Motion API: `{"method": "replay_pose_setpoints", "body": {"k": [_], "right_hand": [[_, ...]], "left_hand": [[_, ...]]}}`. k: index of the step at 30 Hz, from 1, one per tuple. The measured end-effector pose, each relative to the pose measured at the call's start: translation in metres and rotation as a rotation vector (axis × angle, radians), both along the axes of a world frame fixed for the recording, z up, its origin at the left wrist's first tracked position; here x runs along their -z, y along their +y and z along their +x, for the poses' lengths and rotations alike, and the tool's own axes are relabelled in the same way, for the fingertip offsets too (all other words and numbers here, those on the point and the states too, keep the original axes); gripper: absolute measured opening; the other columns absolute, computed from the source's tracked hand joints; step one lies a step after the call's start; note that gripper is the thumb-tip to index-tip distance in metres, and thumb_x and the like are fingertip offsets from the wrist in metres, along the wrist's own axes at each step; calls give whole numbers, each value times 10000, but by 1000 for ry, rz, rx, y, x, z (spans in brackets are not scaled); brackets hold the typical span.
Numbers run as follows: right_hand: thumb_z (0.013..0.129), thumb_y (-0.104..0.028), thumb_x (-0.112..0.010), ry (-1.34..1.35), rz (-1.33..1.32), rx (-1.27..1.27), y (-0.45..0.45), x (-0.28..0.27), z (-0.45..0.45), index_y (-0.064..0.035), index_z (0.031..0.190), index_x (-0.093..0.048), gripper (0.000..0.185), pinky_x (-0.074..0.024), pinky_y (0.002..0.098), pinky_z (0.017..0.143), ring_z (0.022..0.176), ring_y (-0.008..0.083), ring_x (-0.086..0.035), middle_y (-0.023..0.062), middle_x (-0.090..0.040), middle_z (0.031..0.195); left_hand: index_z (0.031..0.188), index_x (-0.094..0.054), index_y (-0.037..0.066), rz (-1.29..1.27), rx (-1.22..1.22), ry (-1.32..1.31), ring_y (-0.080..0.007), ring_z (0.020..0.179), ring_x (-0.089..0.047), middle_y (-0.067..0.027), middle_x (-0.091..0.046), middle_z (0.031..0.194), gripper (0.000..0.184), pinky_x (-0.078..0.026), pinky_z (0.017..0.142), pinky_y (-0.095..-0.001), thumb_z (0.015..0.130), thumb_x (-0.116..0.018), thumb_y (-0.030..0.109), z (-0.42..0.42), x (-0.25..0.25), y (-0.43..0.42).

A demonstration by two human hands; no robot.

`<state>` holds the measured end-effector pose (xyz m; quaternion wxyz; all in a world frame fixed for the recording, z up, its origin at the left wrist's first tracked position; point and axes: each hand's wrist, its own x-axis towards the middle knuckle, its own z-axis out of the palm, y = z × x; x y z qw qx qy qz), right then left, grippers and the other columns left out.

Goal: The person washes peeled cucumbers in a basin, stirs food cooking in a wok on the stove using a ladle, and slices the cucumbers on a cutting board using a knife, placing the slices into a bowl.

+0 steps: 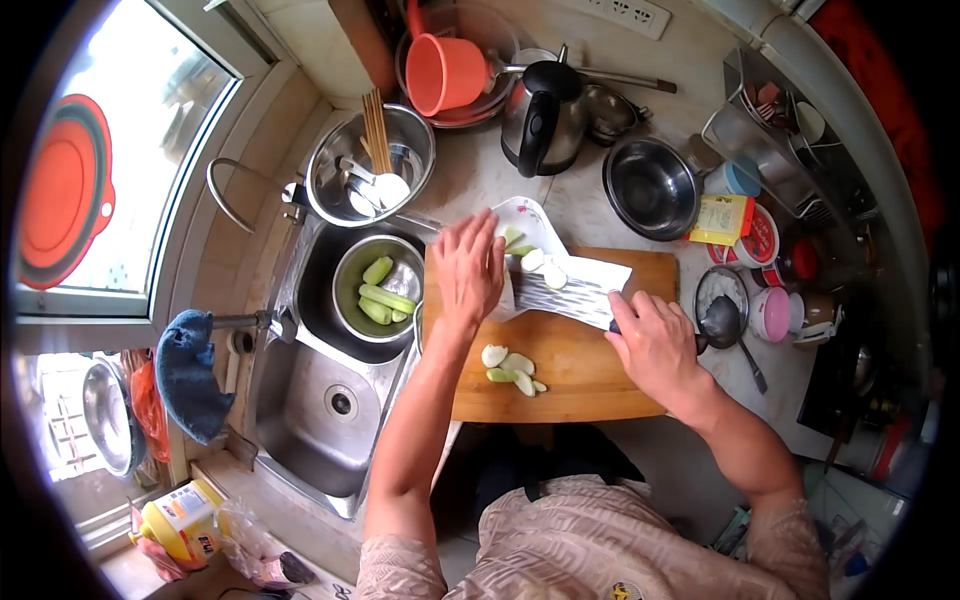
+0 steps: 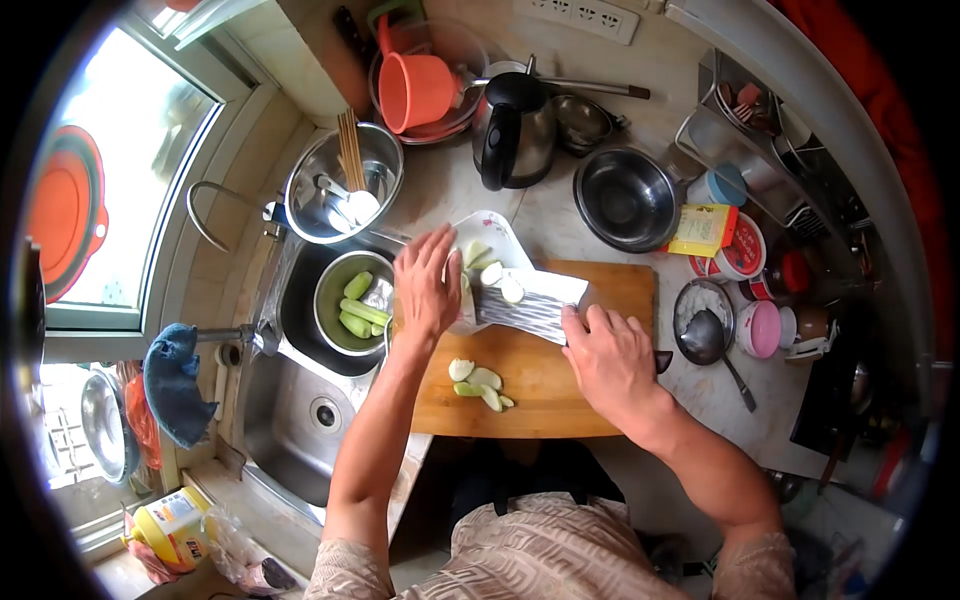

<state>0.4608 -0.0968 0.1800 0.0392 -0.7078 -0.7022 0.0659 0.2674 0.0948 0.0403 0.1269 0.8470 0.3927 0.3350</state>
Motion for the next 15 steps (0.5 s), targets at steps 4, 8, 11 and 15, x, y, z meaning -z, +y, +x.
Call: {"method": "replay_pose_setpoints", "body": {"k": [4,8,11,15], "right_hand": [[860,-179,-742,-41,-19,8,6,4,2,-34,1258,-638,437,-490,447,774,922,303,-654,127,-616,952],[860,-184,-743,-50,-17,0,14,1,-5,-37,1246,-643,425,-500,448,786,920,303,-661,126,-626,950],[853,-189,-752,-49,6,-10,12,-5,-6,-38,1241,-643,430,-496,446,772,905,301,-659,122,-622,938],[835,-196,-774,-18,32,-20,-5,-18,5,-42,1217,-648,431,-487,436,752,878,295,-648,113,-609,925]], "left_hand": [[1164,-689,77,59,407,-210,-271,1073,-630,-77,-684,1218,322,-478,862,-400,845,-735,70,18,-30,-31],[1066,-724,62,108,449,-218,-279,1026,-660,-85,-706,1124,286,-514,790,-400,789,-742,-7,24,-24,-35],[1031,-716,75,118,341,-191,-247,1032,-642,-55,-704,1095,271,-483,841,-391,763,-747,59,16,-9,-22],[973,-737,50,124,123,-111,-282,1015,-641,-76,-713,1083,206,-484,858,-403,774,-747,-1,-3,9,-8]]}}
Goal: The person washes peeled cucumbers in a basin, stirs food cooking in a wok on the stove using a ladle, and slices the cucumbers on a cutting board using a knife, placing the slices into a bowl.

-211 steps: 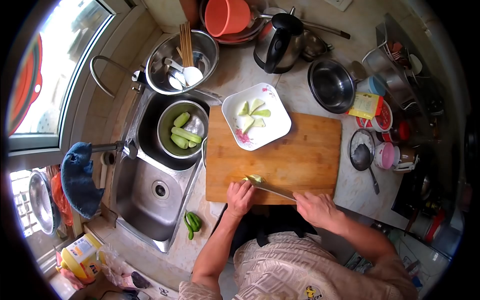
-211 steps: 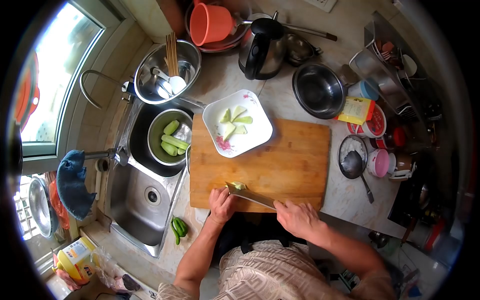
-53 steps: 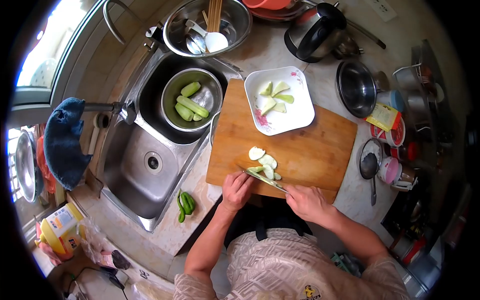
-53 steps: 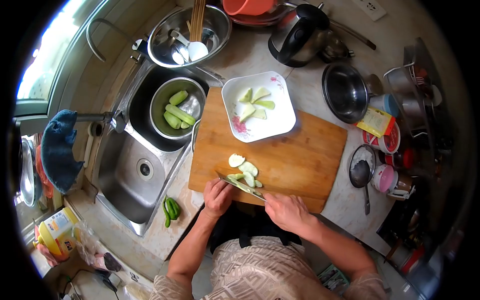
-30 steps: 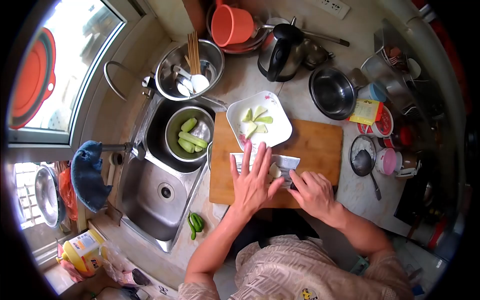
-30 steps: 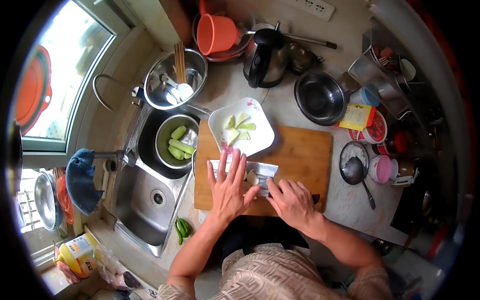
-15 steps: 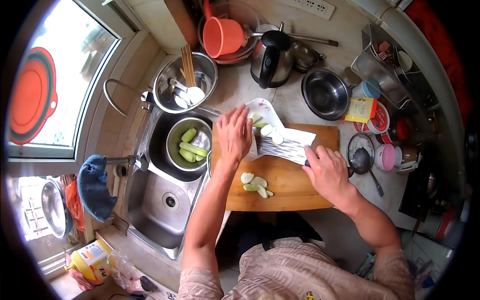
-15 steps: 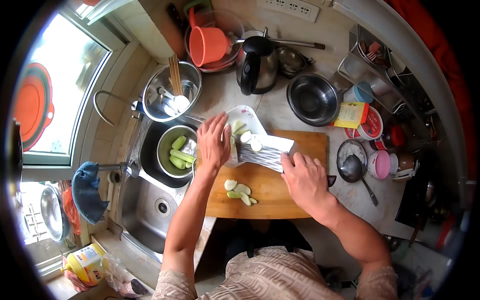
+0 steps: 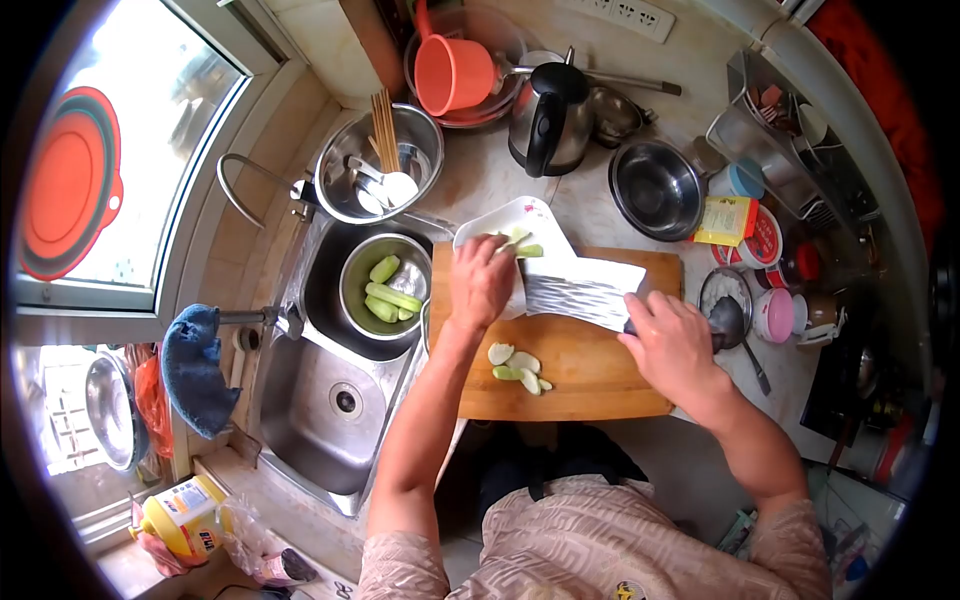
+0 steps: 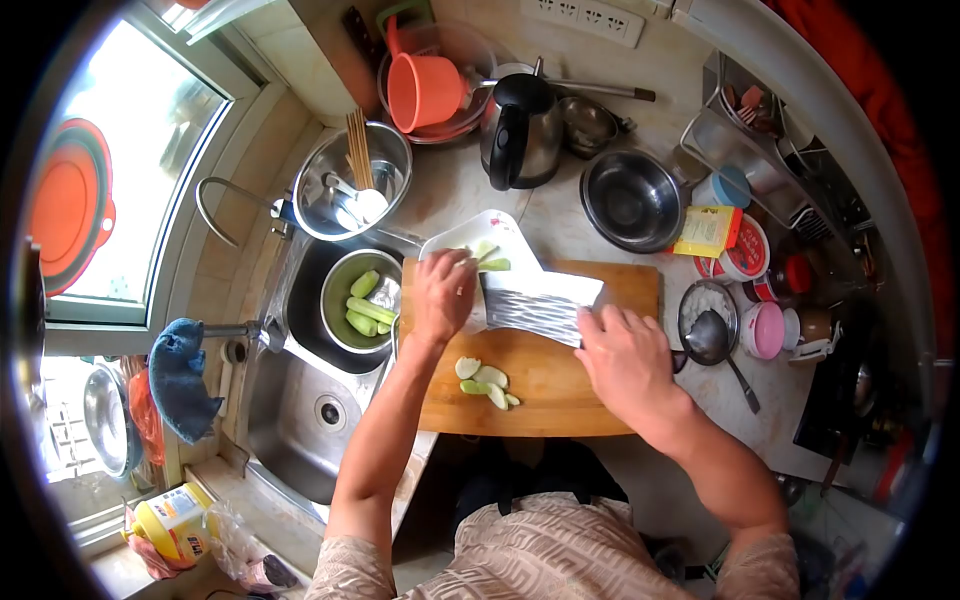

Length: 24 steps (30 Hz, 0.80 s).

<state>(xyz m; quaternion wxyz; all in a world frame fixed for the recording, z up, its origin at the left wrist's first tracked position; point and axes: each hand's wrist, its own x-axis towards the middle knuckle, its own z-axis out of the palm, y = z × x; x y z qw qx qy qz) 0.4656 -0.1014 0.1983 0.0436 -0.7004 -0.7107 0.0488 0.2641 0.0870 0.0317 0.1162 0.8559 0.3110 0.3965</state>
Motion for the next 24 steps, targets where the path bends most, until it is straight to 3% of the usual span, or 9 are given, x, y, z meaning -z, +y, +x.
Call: {"method": "replay_pose_setpoints", "body": {"k": [3,8,9,12,13,16,19,23,24], "right_hand": [[796,-190,-817,77,-27,70,-24,-15,13,-38,1157,-655,424,-512,425,752,884,307,-652,111,-607,926],[866,-144,-765,455,-78,224,-70,-1,29,0,1154,-666,336,-539,439,702,837,370,-682,164,-674,930],[933,-139,-710,540,-25,184,-86,21,33,13,1166,-653,285,-541,387,654,751,286,-697,138,-669,879],[1045,-163,-574,1288,-282,659,-151,89,19,2,1091,-612,175,-488,284,543,587,124,-591,67,-614,777],[1075,-173,-527,1485,-295,767,-170,111,10,-11,1041,-587,177,-464,257,512,547,85,-542,44,-587,749],[1099,-188,-479,1619,-369,880,-203,152,-21,-58,913,-474,228,-434,252,474,495,95,-489,36,-546,720],[1102,-203,-482,1569,-348,816,-215,175,-49,-46,894,-498,261,-436,257,477,508,98,-524,36,-558,710],[1099,-231,-496,1499,-381,727,-199,182,-80,-50,877,-513,287,-449,273,488,511,104,-551,22,-556,658],[1100,-253,-493,1503,-392,715,-193,184,-87,-56,865,-513,308,-452,277,491,507,108,-554,20,-555,642]], "left_hand": [[968,-729,56,17,-170,-52,-300,948,-650,-95,-720,1029,196,-493,842,-408,797,-728,-41,-31,-10,-10],[1065,-722,46,-365,-371,-115,-318,967,-658,-126,-714,1083,203,-507,892,-405,870,-701,-6,-73,29,-91],[1095,-724,49,-519,-404,-76,-315,1022,-654,-129,-711,1125,212,-497,937,-418,884,-707,37,-75,35,-107],[1165,-696,31,-303,-237,174,-317,1131,-612,-142,-696,1172,308,-436,1017,-488,889,-723,165,-61,31,-141],[1197,-688,40,-388,-183,162,-315,1211,-576,-136,-682,1227,371,-393,1063,-510,877,-741,221,-56,33,-153],[1183,-686,41,-439,-38,128,-315,1166,-590,-113,-686,1195,361,-419,1024,-475,859,-749,186,-49,35,-176],[1178,-686,43,-473,-82,9,-313,1148,-593,-112,-683,1190,340,-428,999,-469,863,-737,158,-57,50,-180],[1279,-637,21,-503,-113,52,-370,1249,-559,-153,-640,1301,390,-351,1133,-554,903,-656,124,-53,44,-186],[1358,-590,11,-553,-101,81,-388,1333,-509,-173,-596,1389,472,-271,1188,-596,909,-640,147,-50,44,-193]]}}
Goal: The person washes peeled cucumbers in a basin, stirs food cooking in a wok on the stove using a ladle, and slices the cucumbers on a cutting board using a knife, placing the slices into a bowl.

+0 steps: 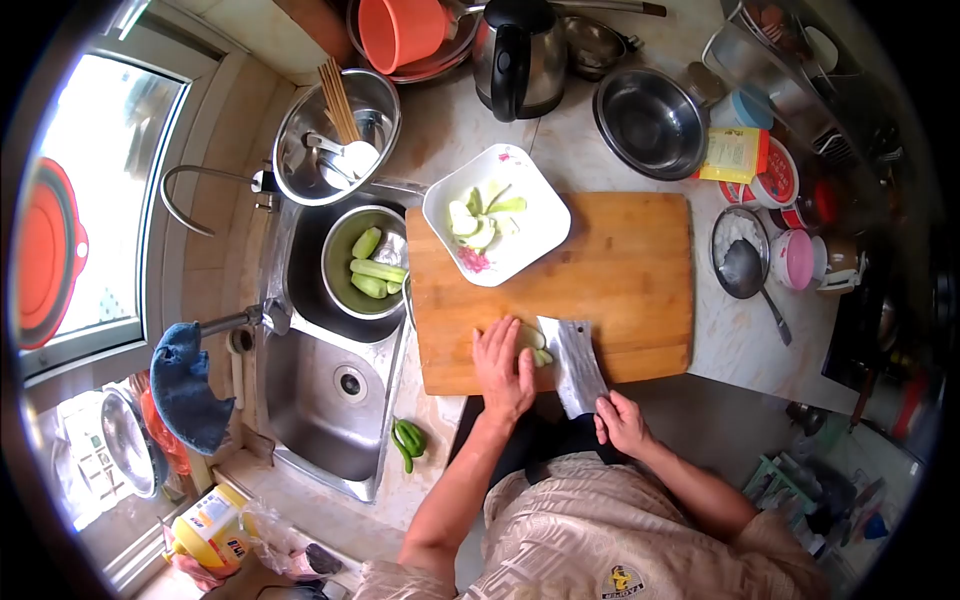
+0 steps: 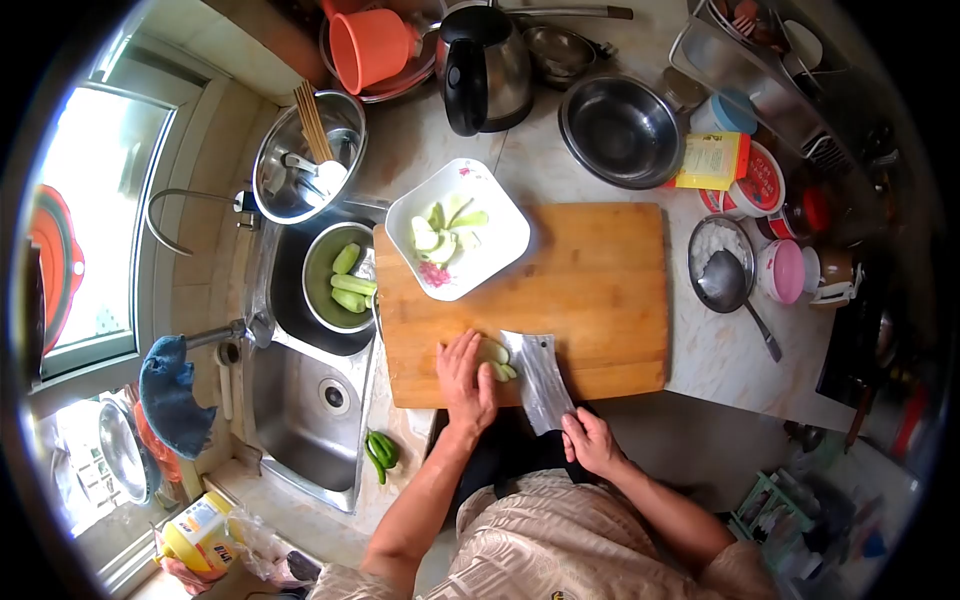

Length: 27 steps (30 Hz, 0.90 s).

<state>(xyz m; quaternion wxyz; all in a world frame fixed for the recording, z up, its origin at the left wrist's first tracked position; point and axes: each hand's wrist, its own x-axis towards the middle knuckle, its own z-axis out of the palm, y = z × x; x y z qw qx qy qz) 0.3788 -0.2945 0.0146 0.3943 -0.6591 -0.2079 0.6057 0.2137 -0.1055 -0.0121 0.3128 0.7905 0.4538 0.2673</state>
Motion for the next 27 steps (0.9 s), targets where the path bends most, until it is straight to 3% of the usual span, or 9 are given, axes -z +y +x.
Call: {"method": "replay_pose_setpoints", "body": {"k": [4,7,9,13,17,20,23,26,27], "right_hand": [[1083,-281,-529,-11,-35,-69,26,2,-20,-35,807,-493,371,-445,302,464,471,132,-562,43,-558,598],[1077,-267,-537,-44,-29,-163,42,-7,-29,-35,805,-493,361,-444,307,454,470,131,-568,45,-563,601],[1078,-224,-529,-64,-12,-228,49,-18,-31,-45,824,-497,313,-438,291,453,477,113,-561,29,-561,623],[1074,-292,-548,-79,73,-130,71,-55,-26,-38,788,-490,387,-446,305,446,471,132,-583,50,-564,578],[1082,-269,-533,-94,172,29,121,-98,-15,-54,812,-505,346,-425,268,440,466,103,-556,19,-557,606],[1085,-235,-521,-99,171,168,134,-123,-7,-42,853,-514,302,-420,255,431,467,104,-558,26,-559,632],[1085,-214,-509,-122,168,215,113,-122,9,-39,882,-531,269,-419,254,431,463,101,-553,25,-566,639],[1086,-212,-505,-93,176,203,94,-108,24,-34,912,-550,253,-424,251,443,467,97,-550,23,-565,636],[1086,-211,-505,-95,163,188,95,-106,25,-34,910,-549,253,-425,251,444,467,97,-550,23,-567,638]], "left_hand": [[1433,-545,21,4,-23,86,-377,1423,-442,-170,-532,1498,640,-249,1202,-590,868,-732,259,17,0,-9],[1413,-557,7,36,-83,12,-400,1418,-447,-204,-537,1483,597,-256,1200,-586,879,-722,217,19,2,-9],[1415,-564,17,65,-102,-4,-381,1427,-443,-177,-535,1497,600,-274,1201,-563,873,-740,204,15,3,-7],[1370,-597,2,116,-51,-157,-397,1401,-472,-198,-561,1462,487,-291,1194,-562,904,-682,114,30,-36,26],[1294,-649,-3,205,49,-297,-404,1366,-500,-199,-602,1402,378,-306,1193,-552,919,-625,36,67,-69,102],[1228,-679,12,197,12,-249,-380,1270,-587,-192,-660,1306,308,-283,1211,-558,925,-620,17,83,-49,155],[1203,-688,17,96,-74,-457,-331,1122,-669,-184,-684,1241,282,-406,1137,-531,930,-625,-17,59,-43,177],[1158,-700,15,-14,-309,-355,-271,952,-710,-177,-708,1127,226,-549,908,-401,944,-639,-26,25,-56,165],[1148,-703,14,89,-310,-262,-267,930,-712,-176,-710,1102,208,-565,838,-366,952,-641,-18,17,-45,162]]}}
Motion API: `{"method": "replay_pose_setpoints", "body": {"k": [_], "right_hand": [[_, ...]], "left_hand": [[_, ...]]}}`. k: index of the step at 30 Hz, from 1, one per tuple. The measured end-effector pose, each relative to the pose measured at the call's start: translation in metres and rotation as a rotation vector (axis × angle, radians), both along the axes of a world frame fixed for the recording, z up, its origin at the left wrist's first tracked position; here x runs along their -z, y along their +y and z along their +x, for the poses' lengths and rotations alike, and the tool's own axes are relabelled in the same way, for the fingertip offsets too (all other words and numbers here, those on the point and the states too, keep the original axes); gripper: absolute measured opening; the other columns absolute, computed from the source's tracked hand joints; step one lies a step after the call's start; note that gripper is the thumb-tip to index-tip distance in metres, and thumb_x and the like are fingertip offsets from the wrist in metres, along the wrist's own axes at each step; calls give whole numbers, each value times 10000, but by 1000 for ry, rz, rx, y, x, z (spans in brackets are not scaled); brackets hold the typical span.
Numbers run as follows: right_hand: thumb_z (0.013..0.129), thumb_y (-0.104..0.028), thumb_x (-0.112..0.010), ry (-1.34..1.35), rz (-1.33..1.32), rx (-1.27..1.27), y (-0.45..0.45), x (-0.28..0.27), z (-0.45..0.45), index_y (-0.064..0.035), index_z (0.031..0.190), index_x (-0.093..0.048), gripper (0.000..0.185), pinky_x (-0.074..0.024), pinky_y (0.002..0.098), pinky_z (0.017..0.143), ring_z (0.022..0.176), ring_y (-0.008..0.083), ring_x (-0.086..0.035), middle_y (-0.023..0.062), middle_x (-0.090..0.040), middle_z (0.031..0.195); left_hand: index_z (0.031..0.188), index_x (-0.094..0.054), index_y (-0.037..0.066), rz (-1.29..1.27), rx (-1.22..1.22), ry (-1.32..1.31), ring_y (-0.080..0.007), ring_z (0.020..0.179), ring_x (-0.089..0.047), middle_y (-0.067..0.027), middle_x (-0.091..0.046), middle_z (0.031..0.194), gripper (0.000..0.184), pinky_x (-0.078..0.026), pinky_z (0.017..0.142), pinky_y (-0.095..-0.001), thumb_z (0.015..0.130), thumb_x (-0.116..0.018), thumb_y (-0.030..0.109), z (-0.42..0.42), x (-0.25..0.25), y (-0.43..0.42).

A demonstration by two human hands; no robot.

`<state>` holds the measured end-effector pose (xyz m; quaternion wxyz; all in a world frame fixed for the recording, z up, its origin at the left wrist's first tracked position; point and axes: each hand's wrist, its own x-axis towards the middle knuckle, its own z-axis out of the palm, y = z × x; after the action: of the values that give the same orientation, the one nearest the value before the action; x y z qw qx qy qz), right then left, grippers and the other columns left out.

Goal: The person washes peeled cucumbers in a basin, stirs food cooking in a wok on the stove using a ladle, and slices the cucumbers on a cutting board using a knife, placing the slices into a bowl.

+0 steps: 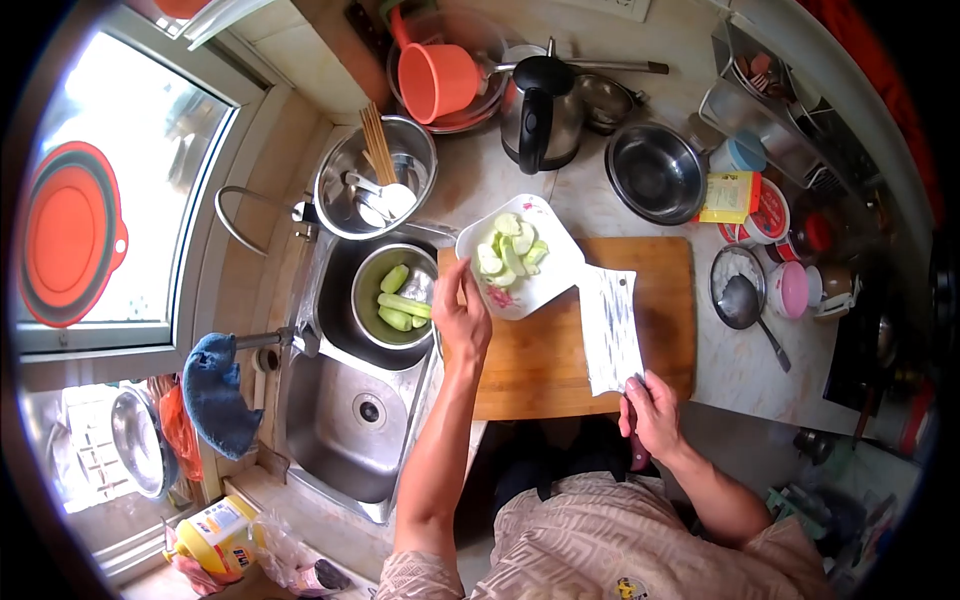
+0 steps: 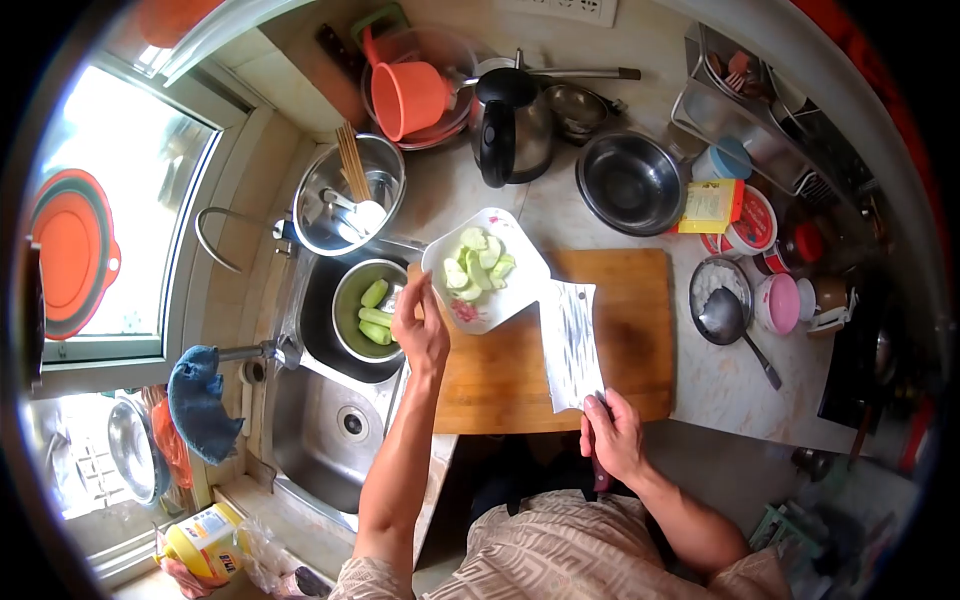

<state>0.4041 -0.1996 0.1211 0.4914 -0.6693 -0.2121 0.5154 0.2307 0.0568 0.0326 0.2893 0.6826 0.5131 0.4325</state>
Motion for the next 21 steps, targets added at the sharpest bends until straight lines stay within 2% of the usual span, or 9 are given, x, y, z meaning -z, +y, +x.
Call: {"method": "replay_pose_setpoints", "body": {"k": [1,4,5,8,10,12,14,19,21], "right_hand": [[1086,-210,-506,0,-13,-15,4,0,0,-33,909,-548,254,-425,250,446,468,98,-550,23,-568,639],[1075,-200,-527,-27,-34,-97,21,5,-1,-22,904,-560,248,-430,266,446,477,98,-554,26,-577,656],[1072,-204,-535,-7,-45,-118,30,5,-1,-18,903,-561,252,-435,268,449,481,98,-558,26,-577,656],[1063,-212,-555,34,-63,-182,52,-2,-6,-11,878,-548,273,-453,270,459,491,101,-569,28,-578,654],[1064,-207,-554,95,-62,-163,58,-5,-7,-16,863,-535,278,-452,270,456,487,102,-566,29,-574,644],[1064,-202,-551,58,-44,-125,58,-8,-5,-18,854,-530,281,-450,269,453,483,103,-565,30,-572,639],[1066,-192,-546,7,-25,-99,53,-5,0,-21,849,-530,277,-447,266,448,475,104,-563,32,-571,637],[1066,-177,-543,-81,4,-118,51,-2,10,-44,828,-513,275,-436,260,438,475,96,-560,22,-562,631],[1064,-160,-536,-112,33,-147,43,-11,14,-48,815,-501,275,-419,257,434,475,95,-553,18,-546,614]], "left_hand": [[1135,-709,15,-29,4,-46,-286,943,-706,-172,-715,1091,217,-556,839,-360,921,-686,-10,2,-3,-10],[1136,-713,24,168,224,-55,-308,988,-691,-160,-714,1114,264,-551,858,-372,874,-738,-1,24,-18,-23],[1136,-713,26,179,311,-51,-324,1037,-667,-146,-711,1135,322,-538,894,-392,822,-783,16,32,-23,-24],[1114,-720,50,406,483,118,-301,1050,-649,-103,-710,1130,328,-492,902,-406,793,-788,45,47,-30,-12],[1074,-726,74,449,472,150,-281,1042,-651,-73,-713,1110,293,-477,864,-403,787,-775,37,40,-8,4],[1006,-725,79,457,343,242,-270,996,-653,-57,-721,1071,235,-467,827,-402,783,-755,12,28,6,20],[1014,-728,81,462,208,280,-264,986,-658,-58,-728,1049,232,-467,834,-398,795,-745,8,10,5,27],[1024,-726,37,273,-70,77,-318,949,-671,-111,-726,1021,168,-509,847,-418,859,-712,8,-29,21,35],[1051,-730,7,-7,-273,32,-334,963,-694,-160,-730,1020,159,-533,877,-408,910,-669,48,-72,49,47]]}}
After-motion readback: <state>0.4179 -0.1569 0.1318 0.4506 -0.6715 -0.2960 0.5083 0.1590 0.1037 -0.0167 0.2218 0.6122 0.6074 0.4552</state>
